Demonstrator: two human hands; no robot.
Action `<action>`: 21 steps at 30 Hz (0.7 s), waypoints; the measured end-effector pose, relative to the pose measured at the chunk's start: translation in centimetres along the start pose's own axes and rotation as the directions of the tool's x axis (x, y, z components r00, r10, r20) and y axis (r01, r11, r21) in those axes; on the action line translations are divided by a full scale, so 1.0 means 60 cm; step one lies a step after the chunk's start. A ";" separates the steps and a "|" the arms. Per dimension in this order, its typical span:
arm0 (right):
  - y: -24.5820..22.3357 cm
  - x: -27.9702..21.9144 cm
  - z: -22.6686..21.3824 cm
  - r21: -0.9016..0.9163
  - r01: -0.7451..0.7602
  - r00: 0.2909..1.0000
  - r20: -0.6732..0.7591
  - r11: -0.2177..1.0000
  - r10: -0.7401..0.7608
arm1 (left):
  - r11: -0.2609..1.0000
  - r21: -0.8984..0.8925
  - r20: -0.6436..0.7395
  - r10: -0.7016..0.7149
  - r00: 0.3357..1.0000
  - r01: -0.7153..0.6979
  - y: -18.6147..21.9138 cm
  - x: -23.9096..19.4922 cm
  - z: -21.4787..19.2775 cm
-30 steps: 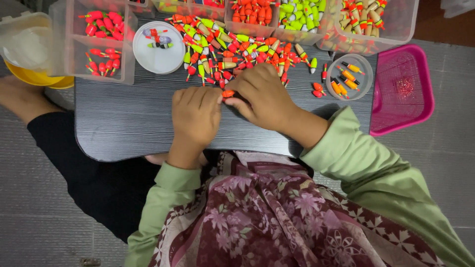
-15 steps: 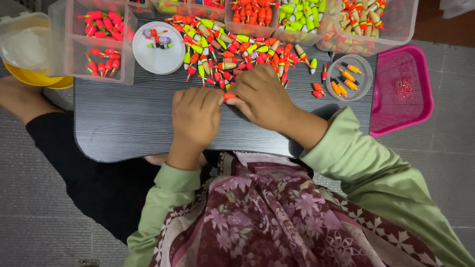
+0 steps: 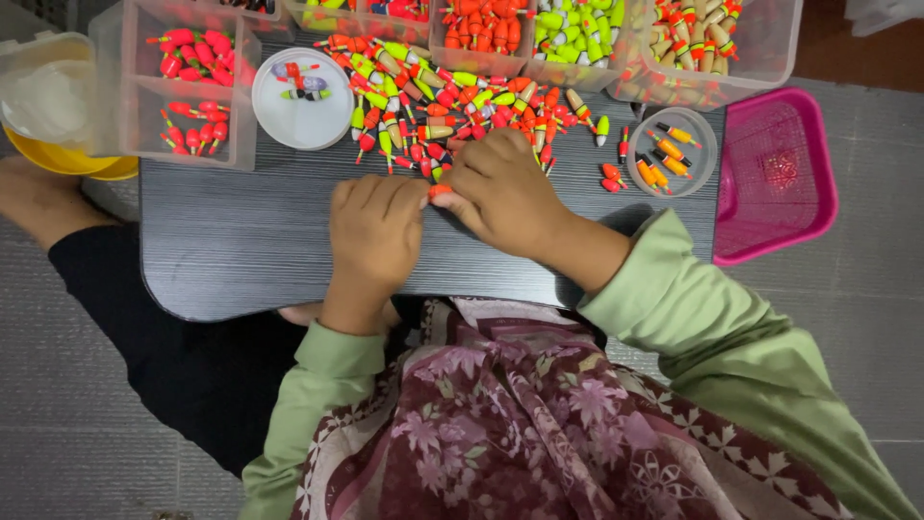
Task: The person sits on the floor at a low table, picking up small orange and yellow plastic fishing floats and black components. They assemble the parts by hand, inserting the black pieces into the floats and placing the finished items into a pile on the table.
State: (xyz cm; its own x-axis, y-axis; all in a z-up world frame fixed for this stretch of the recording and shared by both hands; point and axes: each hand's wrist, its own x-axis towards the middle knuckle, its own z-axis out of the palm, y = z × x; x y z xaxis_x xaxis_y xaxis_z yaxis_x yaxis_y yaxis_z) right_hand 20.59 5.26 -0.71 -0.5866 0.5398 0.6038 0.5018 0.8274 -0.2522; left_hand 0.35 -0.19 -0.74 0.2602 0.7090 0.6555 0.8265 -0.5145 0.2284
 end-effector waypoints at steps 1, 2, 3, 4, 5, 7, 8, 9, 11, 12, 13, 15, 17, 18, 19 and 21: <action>-0.005 0.005 -0.005 -0.002 0.000 1.000 -0.003 1.000 0.000 | 1.000 0.000 -0.001 0.003 1.000 -0.003 -0.001 -0.002 0.002; -0.011 0.011 -0.010 -0.011 -0.004 1.000 -0.006 1.000 0.004 | 1.000 0.016 -0.005 0.007 1.000 -0.007 -0.004 -0.002 0.004; -0.017 0.017 -0.015 -0.020 -0.007 1.000 -0.010 1.000 0.007 | 0.999 0.033 -0.009 0.010 1.000 -0.010 -0.006 -0.003 0.006; -0.014 0.014 -0.011 -0.021 -0.009 1.000 -0.016 1.000 0.009 | 0.999 0.034 -0.008 0.016 1.000 -0.016 -0.003 0.000 0.005; -0.011 0.012 -0.009 -0.031 0.001 1.000 -0.005 1.000 -0.001 | 0.999 0.019 0.007 0.026 1.000 -0.027 -0.001 0.003 0.003; -0.007 0.012 -0.015 -0.041 0.011 1.000 0.002 0.999 -0.011 | 0.999 0.007 0.023 0.040 0.999 -0.040 0.003 0.008 0.000; -0.006 0.016 -0.024 -0.032 -0.021 0.999 0.033 0.999 0.022 | 1.000 0.003 0.050 0.030 0.998 -0.030 0.003 0.010 -0.002; -0.006 0.021 -0.033 -0.025 -0.054 0.996 0.064 0.998 0.056 | 1.000 -0.001 0.077 0.019 0.997 -0.019 0.002 0.011 -0.004; 0.015 0.025 -0.068 -0.056 -0.180 0.975 0.120 0.982 0.186 | 0.998 -0.056 0.102 -0.004 0.995 0.010 -0.003 0.039 -0.014; 0.022 0.023 -0.085 -0.093 -0.310 0.928 0.188 0.946 0.322 | 0.991 -0.121 0.140 -0.037 0.989 0.055 -0.002 0.049 -0.019; 0.035 0.016 -0.092 -0.089 -0.312 0.928 0.184 0.946 0.323 | 0.992 -0.118 0.143 -0.035 0.989 0.052 -0.010 0.073 -0.017; 0.057 0.000 -0.103 -0.340 -0.429 0.832 0.211 0.837 0.513 | 0.980 0.191 0.165 0.029 0.986 -0.061 -0.026 0.114 -0.014; 0.060 0.006 -0.110 -0.345 -0.469 0.789 0.249 0.813 0.561 | 0.955 0.292 0.175 0.004 0.985 -0.056 -0.015 0.178 -0.002; 0.062 0.009 -0.113 -0.355 -0.504 0.743 0.286 0.788 0.604 | 0.920 0.389 0.178 -0.021 0.984 -0.051 -0.010 0.209 0.004; 0.061 0.005 -0.113 -0.352 -0.501 0.744 0.291 0.791 0.601 | 0.919 0.392 0.179 -0.026 0.983 -0.047 -0.007 0.221 0.011; 0.064 0.003 -0.112 -0.331 -0.482 0.761 0.302 0.811 0.575 | 0.921 0.387 0.155 -0.020 0.988 -0.042 -0.004 0.251 0.024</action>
State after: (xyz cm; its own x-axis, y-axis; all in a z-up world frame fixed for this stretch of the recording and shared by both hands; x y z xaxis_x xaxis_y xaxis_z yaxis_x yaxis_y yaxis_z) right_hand 26.68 7.49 3.53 -0.3497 0.9329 0.0862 0.9001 0.3600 -0.2452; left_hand 4.80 11.32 8.02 0.3176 0.7854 0.5313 0.9436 -0.3171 -0.0953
